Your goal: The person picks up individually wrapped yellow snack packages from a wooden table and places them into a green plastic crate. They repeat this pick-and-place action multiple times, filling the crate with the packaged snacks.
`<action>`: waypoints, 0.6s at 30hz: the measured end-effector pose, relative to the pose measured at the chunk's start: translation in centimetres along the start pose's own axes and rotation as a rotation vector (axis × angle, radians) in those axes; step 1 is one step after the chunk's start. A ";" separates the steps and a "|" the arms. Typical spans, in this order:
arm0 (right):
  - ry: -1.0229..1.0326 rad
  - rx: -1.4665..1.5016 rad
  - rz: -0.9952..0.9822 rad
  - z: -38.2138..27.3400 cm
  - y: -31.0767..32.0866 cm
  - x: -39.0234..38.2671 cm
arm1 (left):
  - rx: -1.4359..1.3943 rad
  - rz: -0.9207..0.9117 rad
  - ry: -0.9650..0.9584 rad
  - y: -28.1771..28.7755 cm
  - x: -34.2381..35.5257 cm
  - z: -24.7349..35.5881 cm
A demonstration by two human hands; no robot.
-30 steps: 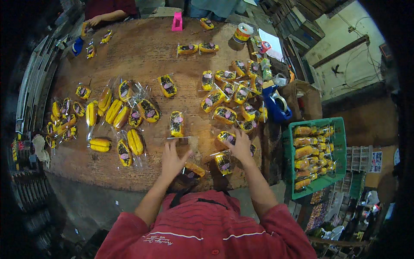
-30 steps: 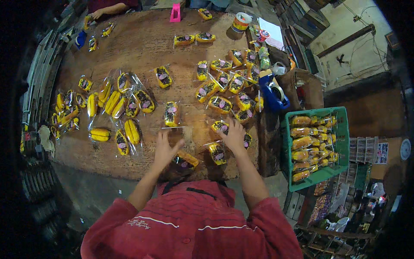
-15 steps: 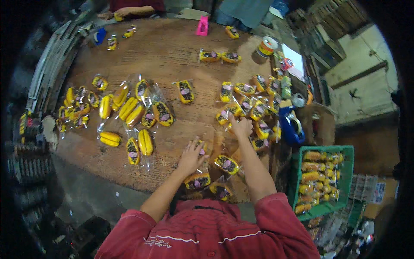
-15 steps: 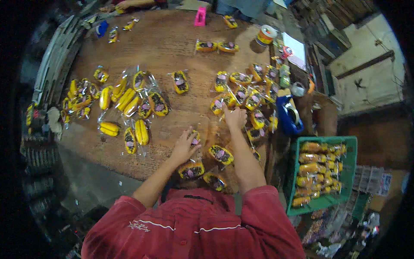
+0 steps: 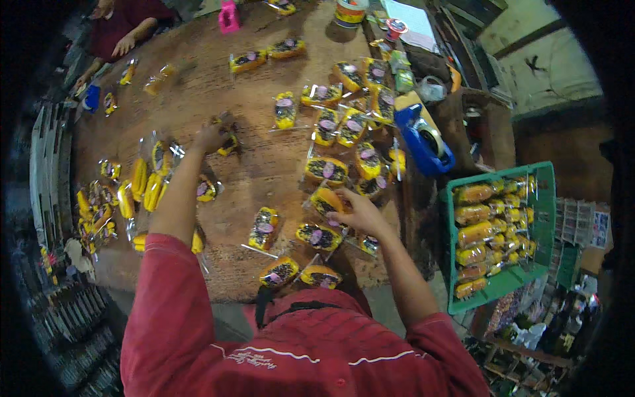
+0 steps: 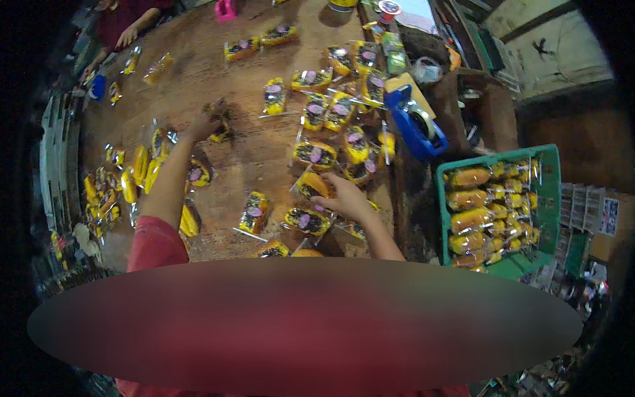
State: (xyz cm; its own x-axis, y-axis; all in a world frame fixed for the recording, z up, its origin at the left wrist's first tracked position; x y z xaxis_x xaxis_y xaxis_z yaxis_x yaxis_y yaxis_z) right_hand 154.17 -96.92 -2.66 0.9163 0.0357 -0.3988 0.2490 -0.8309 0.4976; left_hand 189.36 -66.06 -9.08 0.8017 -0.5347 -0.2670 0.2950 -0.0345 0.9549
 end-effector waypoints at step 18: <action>-0.070 -0.307 0.398 -5.7 -6.1 -5.3 | -0.663 0.039 -0.102 -2.5 -35.5 22.6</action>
State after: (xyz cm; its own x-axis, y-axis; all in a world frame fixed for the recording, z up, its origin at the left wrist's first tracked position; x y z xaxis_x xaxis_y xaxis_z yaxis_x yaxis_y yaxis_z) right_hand 149.64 -88.90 0.82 0.9382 -0.2966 -0.1782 -0.0246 -0.5709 0.8206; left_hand 148.45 -66.03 0.96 0.7748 -0.6033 -0.1889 0.5497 0.4954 0.6726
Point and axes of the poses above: each hand's wrist, its own x-axis towards the middle knuckle, its own y-axis out of the back of the hand, z = x × y, the point moved 10 cm from there along x, towards the middle knuckle, and after that the axes turned 4 degrees about -x, right-handed, at the moved point
